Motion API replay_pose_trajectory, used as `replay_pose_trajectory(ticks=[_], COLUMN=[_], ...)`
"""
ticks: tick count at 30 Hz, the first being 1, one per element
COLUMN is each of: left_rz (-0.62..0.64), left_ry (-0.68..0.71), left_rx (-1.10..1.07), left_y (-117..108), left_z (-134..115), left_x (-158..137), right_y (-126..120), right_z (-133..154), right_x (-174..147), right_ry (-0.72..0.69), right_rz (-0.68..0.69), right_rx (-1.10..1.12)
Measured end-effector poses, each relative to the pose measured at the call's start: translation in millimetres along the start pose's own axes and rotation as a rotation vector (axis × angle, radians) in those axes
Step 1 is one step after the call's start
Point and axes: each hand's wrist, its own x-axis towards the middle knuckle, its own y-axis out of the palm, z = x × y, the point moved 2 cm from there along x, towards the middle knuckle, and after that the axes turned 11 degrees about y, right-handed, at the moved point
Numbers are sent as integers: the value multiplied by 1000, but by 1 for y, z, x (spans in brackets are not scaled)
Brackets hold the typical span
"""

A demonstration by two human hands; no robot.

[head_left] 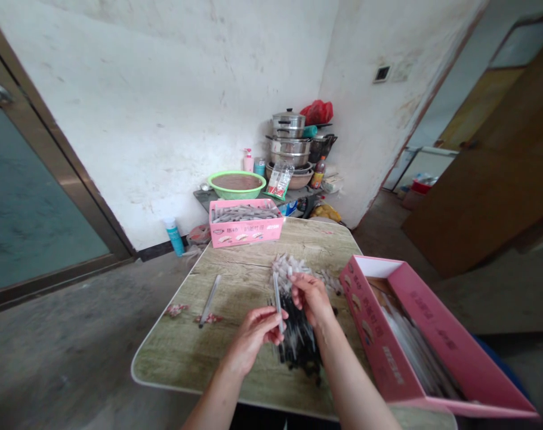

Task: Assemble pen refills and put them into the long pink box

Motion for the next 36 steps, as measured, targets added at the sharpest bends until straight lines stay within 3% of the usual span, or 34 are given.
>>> replay_pose_trajectory(ticks=[6,13,22,36], left_rz=[43,-45,-44,-9], left_ry=[7,21,23,51], left_rx=[-78,-134,-128,-20], left_y=[10,10,18,20], left_z=[-5,-5,-13,-10], left_x=[-2,-3,-7,-10], right_y=[-5,-10,-22,-26], right_z=[-3,-17,-25,-18], right_x=[-43,-80,-94,-103], right_ry=[81,112,29,-27], right_rz=[196,287,166,122], right_rx=[298,394,325,266])
